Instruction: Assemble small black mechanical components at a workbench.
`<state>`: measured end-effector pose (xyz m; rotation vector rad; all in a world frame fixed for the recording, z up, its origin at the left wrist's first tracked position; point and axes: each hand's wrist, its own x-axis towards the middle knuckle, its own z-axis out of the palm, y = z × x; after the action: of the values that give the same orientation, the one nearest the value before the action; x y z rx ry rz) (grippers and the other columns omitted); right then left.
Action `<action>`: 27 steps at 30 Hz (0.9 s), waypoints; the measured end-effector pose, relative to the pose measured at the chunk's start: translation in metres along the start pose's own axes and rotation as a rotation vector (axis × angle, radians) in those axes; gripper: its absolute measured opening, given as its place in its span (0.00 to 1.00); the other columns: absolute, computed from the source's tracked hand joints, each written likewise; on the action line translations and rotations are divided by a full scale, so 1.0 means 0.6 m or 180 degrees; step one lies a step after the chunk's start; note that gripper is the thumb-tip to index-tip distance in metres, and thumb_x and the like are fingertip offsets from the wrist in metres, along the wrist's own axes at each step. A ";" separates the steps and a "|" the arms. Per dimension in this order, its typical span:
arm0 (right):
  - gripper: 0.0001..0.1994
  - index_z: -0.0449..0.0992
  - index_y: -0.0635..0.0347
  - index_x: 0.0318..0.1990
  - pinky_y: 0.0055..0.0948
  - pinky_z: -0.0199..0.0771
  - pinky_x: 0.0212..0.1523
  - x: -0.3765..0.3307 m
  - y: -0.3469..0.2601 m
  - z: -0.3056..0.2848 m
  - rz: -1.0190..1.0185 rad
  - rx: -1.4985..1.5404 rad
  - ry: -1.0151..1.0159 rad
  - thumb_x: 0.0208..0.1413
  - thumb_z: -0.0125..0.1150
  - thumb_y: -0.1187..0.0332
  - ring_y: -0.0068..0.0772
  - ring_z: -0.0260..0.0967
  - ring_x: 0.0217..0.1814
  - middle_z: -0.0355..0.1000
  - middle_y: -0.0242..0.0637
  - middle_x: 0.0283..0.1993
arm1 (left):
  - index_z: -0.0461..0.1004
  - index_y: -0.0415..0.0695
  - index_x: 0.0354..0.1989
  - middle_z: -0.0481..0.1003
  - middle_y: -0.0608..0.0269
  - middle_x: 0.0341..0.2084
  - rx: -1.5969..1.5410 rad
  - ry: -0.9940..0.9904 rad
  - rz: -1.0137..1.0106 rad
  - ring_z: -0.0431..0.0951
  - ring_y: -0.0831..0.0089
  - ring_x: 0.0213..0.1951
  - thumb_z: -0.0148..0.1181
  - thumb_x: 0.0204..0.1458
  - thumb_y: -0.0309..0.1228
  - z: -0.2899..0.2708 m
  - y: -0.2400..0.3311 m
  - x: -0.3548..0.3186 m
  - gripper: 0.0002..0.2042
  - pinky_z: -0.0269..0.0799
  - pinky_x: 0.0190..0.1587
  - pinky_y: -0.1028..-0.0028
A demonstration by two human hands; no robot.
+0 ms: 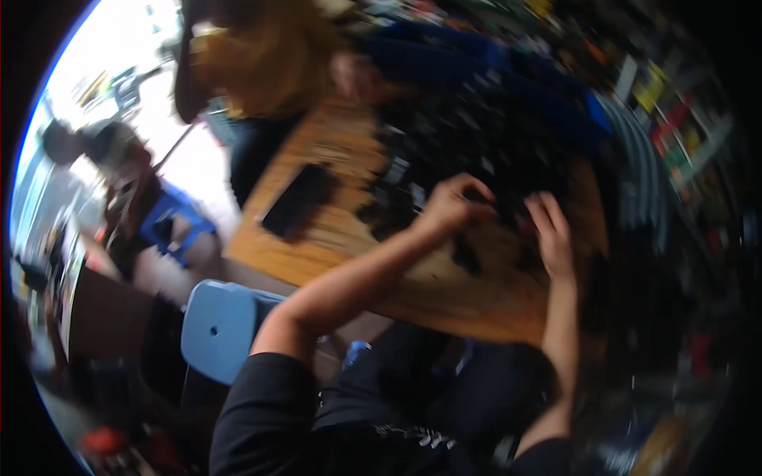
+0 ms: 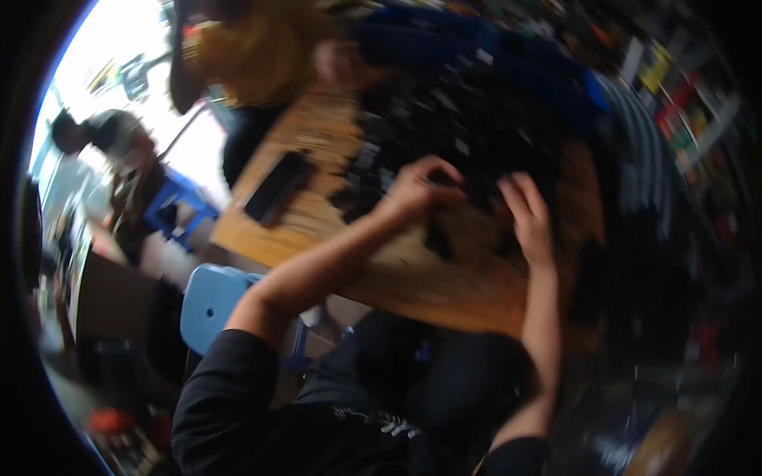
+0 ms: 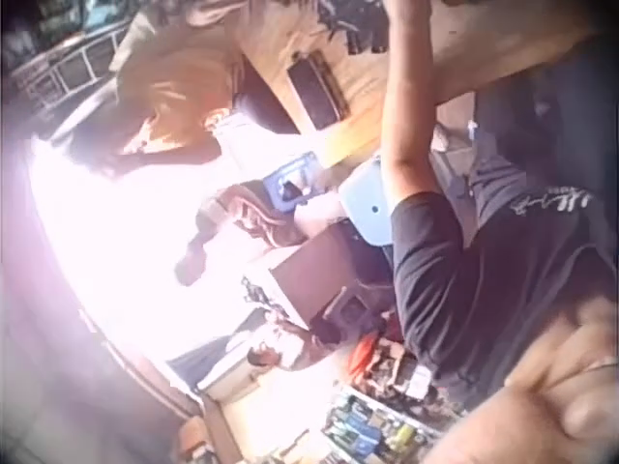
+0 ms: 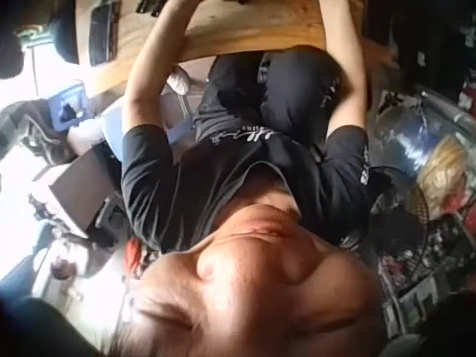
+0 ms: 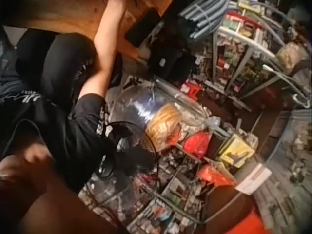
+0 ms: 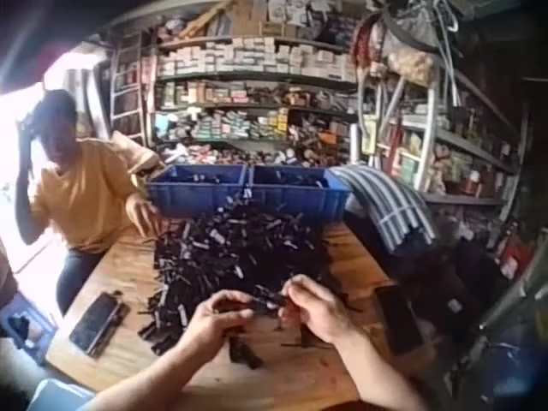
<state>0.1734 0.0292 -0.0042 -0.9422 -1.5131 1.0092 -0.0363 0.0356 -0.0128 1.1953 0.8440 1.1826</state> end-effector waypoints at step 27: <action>0.19 0.64 0.64 0.54 0.23 0.69 0.44 -0.012 -0.041 0.024 0.0055 -0.0304 -0.0034 0.61 0.46 0.61 0.23 0.66 0.46 0.68 0.37 0.49 | 0.70 0.39 0.38 0.70 0.64 0.19 -0.0135 -0.0081 -0.0007 0.70 0.78 0.22 0.52 0.50 0.31 0.017 0.062 -0.011 0.10 0.64 0.25 0.81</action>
<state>0.1587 0.0126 0.0152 -1.0198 -1.5760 0.9625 -0.0364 0.0253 0.0250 1.1723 0.7972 1.1758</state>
